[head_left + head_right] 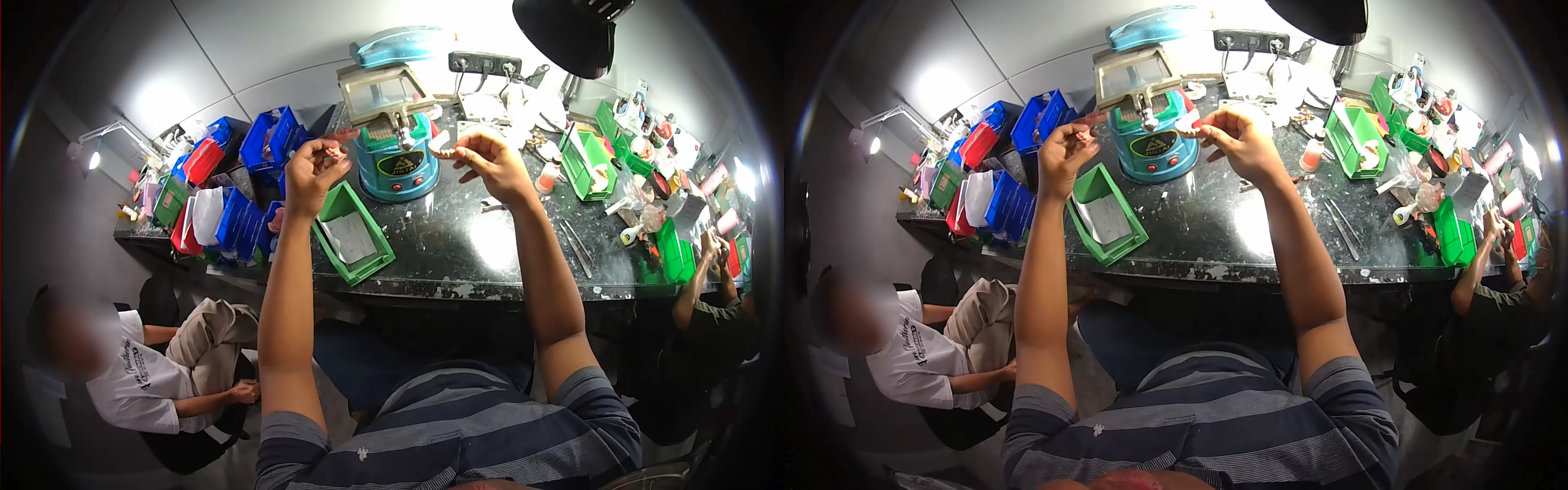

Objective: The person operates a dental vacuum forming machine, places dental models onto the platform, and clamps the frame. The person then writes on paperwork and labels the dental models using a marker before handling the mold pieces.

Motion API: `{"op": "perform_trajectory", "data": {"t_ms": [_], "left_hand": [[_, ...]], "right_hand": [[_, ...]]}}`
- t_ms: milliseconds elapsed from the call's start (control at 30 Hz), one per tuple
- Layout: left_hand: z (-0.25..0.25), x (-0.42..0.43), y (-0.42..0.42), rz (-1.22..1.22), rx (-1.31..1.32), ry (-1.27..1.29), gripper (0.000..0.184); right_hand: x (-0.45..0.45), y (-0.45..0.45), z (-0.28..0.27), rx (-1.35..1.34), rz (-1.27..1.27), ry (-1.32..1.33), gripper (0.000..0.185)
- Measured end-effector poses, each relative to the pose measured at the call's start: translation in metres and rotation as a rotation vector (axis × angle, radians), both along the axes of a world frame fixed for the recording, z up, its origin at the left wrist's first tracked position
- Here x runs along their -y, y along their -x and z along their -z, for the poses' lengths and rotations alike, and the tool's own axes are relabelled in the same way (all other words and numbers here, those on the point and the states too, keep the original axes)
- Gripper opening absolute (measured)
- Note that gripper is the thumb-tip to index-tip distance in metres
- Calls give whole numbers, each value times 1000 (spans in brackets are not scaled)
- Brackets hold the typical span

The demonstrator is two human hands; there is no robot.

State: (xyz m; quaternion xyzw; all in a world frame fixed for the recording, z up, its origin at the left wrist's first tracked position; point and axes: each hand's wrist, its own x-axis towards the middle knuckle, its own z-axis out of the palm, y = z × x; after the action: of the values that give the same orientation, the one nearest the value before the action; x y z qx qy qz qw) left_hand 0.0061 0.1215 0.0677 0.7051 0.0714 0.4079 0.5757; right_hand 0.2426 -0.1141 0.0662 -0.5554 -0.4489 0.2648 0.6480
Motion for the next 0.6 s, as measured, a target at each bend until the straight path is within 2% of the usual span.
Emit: {"op": "perform_trajectory", "data": {"t_ms": [33, 100, 133, 167, 233, 333, 400, 433, 500, 600], "left_hand": [[-1, -4, -9, 4, 3, 0, 33], [-4, -12, -25, -141, -208, -265, 41], [3, -23, -34, -168, -195, -284, 47], [7, -29, -39, -169, -192, -287, 47], [4, -37, -48, -9, -149, -195, 43], [-6, -44, -50, -32, -215, -289, 48], [-12, -46, -53, -21, -301, -338, 55], [-13, -46, -56, -21, -302, -335, 55], [-13, -45, -61, -72, -343, -351, 49], [-12, -48, -65, -43, -346, -313, 51]], "right_hand": [[-7, -8, -1, 27, 34, 33, 13], [-27, -16, 1, 40, 67, -10, 13], [-36, -19, 2, 43, 68, -12, 13], [-47, -22, 2, 70, 61, -33, 13], [-70, -30, 7, 107, 39, -90, 14], [-97, -50, 14, 192, -57, -17, 18], [-113, -50, 17, 100, -128, -200, 14], [-116, -48, 16, 98, -128, -196, 14], [-120, -46, 16, 134, 41, -95, 17], [-132, -56, 28, 182, 112, -124, 18]]}}
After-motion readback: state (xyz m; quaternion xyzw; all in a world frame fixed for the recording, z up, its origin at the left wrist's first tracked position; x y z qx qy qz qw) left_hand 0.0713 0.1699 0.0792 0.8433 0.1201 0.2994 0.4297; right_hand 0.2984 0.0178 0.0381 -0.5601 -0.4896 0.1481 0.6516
